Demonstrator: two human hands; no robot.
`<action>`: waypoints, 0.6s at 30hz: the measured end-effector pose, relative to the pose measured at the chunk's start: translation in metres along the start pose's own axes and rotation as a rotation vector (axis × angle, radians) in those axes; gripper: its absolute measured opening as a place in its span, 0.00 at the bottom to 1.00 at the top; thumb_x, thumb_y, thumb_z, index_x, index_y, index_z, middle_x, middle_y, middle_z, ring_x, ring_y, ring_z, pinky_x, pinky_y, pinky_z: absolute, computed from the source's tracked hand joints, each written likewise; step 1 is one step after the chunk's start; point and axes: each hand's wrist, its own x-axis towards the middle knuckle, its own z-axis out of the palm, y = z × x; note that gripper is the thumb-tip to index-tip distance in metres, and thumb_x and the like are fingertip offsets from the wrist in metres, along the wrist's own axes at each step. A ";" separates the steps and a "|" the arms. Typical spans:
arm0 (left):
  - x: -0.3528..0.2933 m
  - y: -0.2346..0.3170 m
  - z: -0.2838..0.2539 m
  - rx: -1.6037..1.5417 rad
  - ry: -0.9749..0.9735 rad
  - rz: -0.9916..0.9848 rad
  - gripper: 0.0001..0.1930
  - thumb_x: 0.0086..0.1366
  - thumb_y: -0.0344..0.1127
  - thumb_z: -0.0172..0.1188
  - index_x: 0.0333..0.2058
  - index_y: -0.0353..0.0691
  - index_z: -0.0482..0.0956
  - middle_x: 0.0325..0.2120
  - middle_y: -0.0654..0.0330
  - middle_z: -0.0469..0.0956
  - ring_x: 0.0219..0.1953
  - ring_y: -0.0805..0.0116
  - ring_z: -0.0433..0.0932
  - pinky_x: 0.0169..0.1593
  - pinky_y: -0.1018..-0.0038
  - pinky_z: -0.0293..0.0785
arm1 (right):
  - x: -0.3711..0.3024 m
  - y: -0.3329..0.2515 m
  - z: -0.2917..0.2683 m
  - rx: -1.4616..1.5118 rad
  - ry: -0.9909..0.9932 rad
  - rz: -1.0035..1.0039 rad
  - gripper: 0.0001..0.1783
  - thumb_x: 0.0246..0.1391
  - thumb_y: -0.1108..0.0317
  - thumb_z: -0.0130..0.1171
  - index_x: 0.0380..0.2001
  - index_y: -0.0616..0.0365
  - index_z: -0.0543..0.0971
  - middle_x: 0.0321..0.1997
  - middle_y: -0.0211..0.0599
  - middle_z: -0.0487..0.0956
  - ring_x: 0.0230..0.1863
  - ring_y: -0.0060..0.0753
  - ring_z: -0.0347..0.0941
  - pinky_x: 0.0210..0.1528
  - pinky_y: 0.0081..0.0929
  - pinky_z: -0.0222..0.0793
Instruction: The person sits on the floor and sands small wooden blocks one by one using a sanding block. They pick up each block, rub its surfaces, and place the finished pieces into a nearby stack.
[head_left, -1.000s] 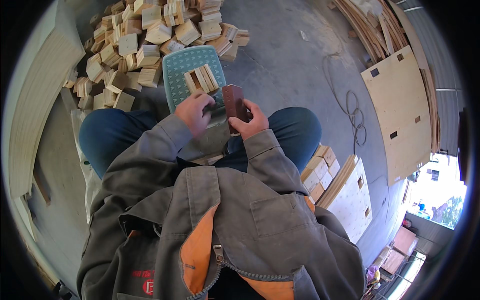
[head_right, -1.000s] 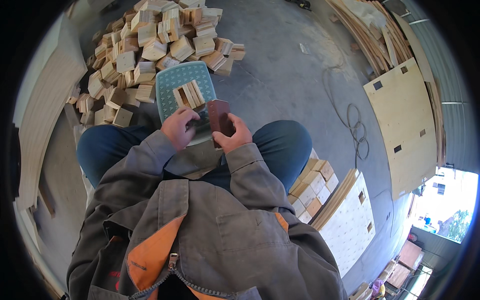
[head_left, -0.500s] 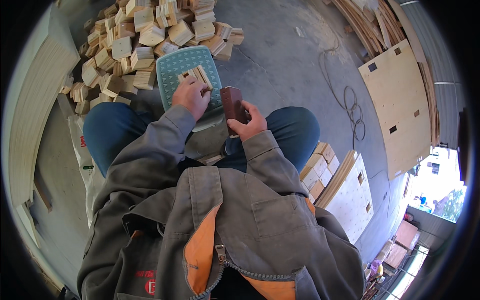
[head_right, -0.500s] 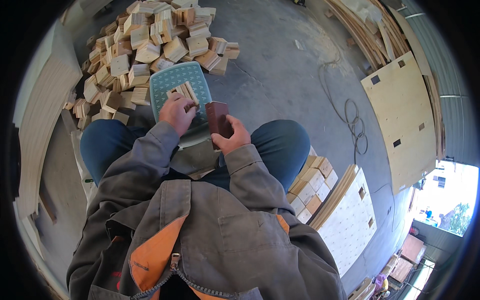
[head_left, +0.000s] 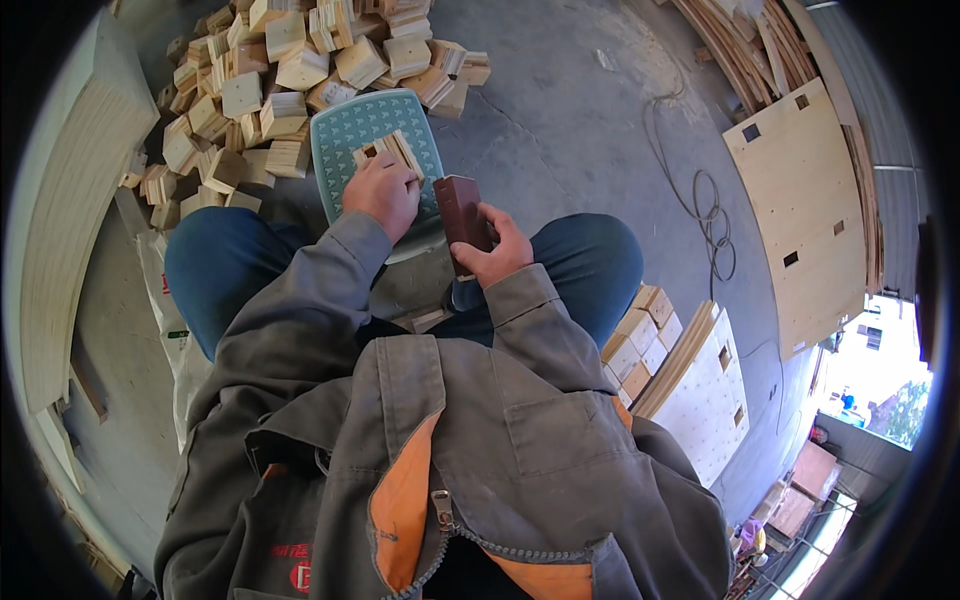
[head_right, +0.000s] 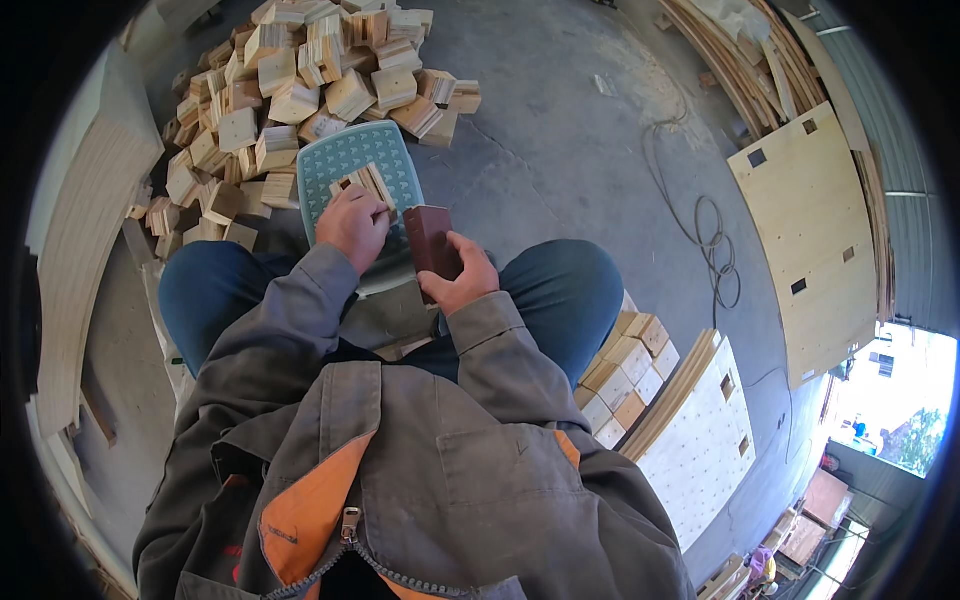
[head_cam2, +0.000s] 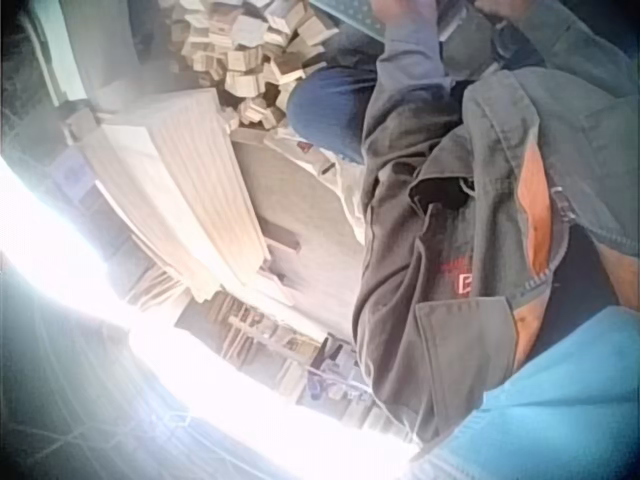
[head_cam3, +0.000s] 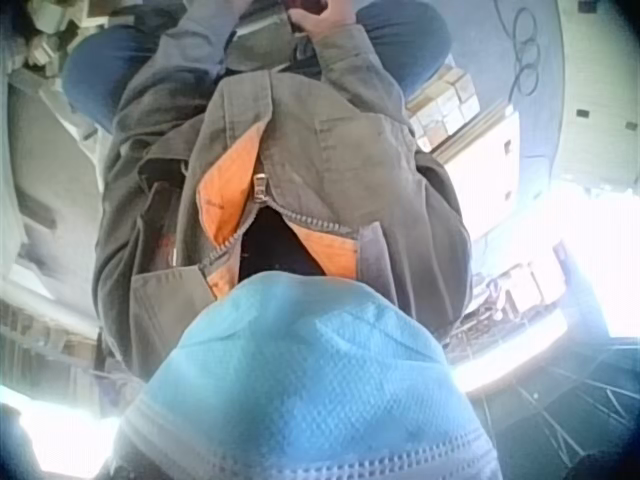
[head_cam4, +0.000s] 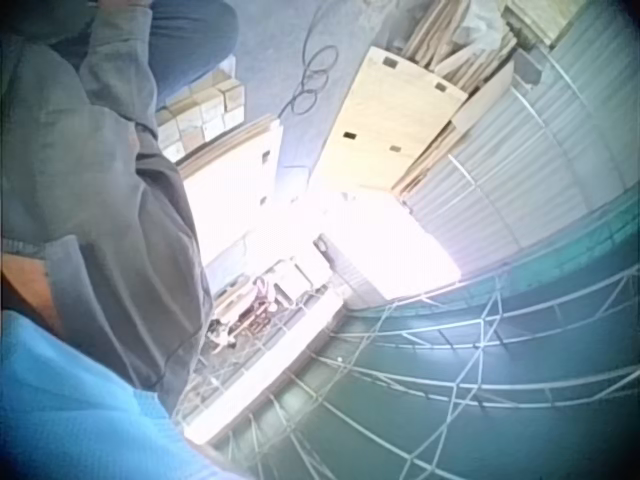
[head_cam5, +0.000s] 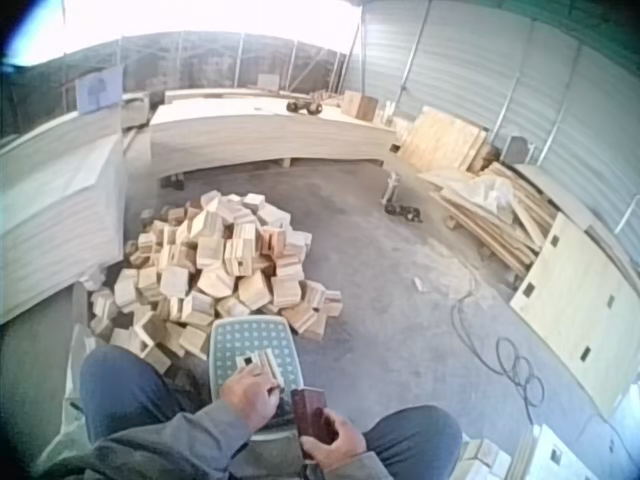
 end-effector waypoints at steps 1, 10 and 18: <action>0.001 0.002 -0.001 0.002 -0.007 -0.009 0.05 0.59 0.34 0.69 0.32 0.41 0.88 0.36 0.58 0.82 0.43 0.52 0.82 0.48 0.59 0.79 | 0.000 0.001 0.000 -0.006 -0.002 -0.007 0.44 0.44 0.59 0.77 0.65 0.63 0.74 0.63 0.55 0.78 0.64 0.52 0.75 0.67 0.41 0.72; 0.004 0.003 0.001 -0.045 -0.013 -0.054 0.05 0.59 0.33 0.66 0.28 0.39 0.86 0.34 0.55 0.81 0.41 0.50 0.82 0.46 0.58 0.78 | 0.002 0.008 0.003 -0.063 0.000 -0.053 0.43 0.46 0.61 0.78 0.66 0.61 0.73 0.61 0.51 0.80 0.61 0.46 0.79 0.65 0.38 0.75; 0.007 0.002 0.004 0.070 -0.064 0.015 0.05 0.59 0.34 0.65 0.30 0.39 0.82 0.38 0.51 0.80 0.43 0.46 0.80 0.47 0.54 0.78 | 0.003 0.005 0.004 -0.090 -0.003 -0.047 0.43 0.47 0.60 0.77 0.66 0.62 0.73 0.61 0.51 0.80 0.62 0.46 0.79 0.65 0.38 0.75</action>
